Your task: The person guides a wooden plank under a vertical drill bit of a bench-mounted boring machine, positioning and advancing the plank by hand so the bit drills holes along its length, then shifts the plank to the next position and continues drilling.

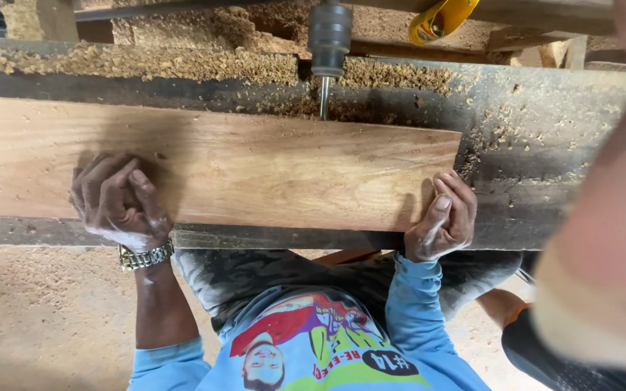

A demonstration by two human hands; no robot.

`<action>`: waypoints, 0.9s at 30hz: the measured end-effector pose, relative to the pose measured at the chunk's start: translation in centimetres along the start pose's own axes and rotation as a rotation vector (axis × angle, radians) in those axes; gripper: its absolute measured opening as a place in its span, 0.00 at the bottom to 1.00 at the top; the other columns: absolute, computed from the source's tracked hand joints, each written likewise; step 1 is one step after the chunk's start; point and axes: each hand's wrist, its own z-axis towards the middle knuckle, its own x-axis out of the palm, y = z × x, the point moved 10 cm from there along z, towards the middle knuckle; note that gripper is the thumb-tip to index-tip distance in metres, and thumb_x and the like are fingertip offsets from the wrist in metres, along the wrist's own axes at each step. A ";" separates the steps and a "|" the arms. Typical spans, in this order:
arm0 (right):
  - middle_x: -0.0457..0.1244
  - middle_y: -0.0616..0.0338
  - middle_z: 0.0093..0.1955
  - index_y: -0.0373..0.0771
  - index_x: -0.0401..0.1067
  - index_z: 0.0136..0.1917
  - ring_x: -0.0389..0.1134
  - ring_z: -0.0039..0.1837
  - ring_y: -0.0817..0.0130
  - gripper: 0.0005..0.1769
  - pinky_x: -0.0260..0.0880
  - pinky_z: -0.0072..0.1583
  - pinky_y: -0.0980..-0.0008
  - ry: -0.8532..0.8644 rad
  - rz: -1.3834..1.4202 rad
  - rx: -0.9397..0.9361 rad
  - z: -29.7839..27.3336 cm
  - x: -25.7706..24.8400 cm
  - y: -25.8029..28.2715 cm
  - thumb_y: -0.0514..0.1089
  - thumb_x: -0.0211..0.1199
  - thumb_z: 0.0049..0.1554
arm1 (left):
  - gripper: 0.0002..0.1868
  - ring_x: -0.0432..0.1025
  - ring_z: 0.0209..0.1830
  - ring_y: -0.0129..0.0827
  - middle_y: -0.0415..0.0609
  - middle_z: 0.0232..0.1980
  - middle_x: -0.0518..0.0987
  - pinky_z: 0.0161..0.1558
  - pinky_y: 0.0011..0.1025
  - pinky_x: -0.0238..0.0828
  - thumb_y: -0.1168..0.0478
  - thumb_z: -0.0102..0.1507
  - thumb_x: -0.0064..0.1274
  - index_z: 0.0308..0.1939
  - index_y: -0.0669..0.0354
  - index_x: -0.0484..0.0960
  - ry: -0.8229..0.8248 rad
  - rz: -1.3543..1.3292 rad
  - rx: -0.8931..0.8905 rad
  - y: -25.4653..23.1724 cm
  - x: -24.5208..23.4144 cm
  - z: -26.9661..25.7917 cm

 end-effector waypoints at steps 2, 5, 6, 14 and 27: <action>0.68 0.46 0.59 0.28 0.78 0.54 0.71 0.64 0.54 0.19 0.75 0.66 0.60 -0.004 -0.042 0.007 0.1 0.1 0.2 0.47 0.55 0.71 | 0.08 0.78 0.60 0.43 0.50 0.51 0.86 0.74 0.52 0.70 0.61 0.73 0.54 0.41 0.57 0.84 -0.012 0.008 -0.006 0.6 0.1 -0.2; 0.69 0.46 0.57 0.29 0.79 0.51 0.72 0.61 0.56 0.18 0.76 0.63 0.61 -0.036 -0.074 0.038 0.0 -0.1 -0.2 0.46 0.56 0.69 | 0.08 0.79 0.56 0.43 0.50 0.49 0.86 0.72 0.53 0.71 0.60 0.72 0.54 0.39 0.56 0.84 -0.060 -0.007 0.019 0.4 -0.5 -0.2; 0.69 0.46 0.56 0.30 0.79 0.51 0.72 0.60 0.57 0.17 0.77 0.62 0.62 -0.033 -0.075 0.041 0.0 -0.2 -0.3 0.45 0.56 0.69 | 0.09 0.79 0.57 0.42 0.50 0.49 0.86 0.74 0.53 0.70 0.60 0.73 0.53 0.41 0.56 0.84 -0.039 -0.013 0.016 0.1 -0.4 0.0; 0.69 0.46 0.56 0.30 0.79 0.50 0.73 0.59 0.58 0.16 0.78 0.60 0.64 -0.033 -0.090 0.038 0.1 -0.2 -0.3 0.44 0.56 0.69 | 0.09 0.79 0.56 0.41 0.50 0.48 0.86 0.74 0.53 0.69 0.59 0.74 0.53 0.41 0.55 0.84 -0.027 0.024 -0.015 0.8 0.0 -0.6; 0.68 0.44 0.58 0.28 0.76 0.51 0.71 0.59 0.57 0.15 0.75 0.62 0.64 -0.058 0.047 0.052 -1.2 -1.1 -1.5 0.42 0.56 0.70 | 0.10 0.80 0.55 0.42 0.51 0.49 0.86 0.71 0.50 0.71 0.59 0.73 0.52 0.42 0.57 0.86 -0.066 0.009 0.026 0.0 -1.0 -1.0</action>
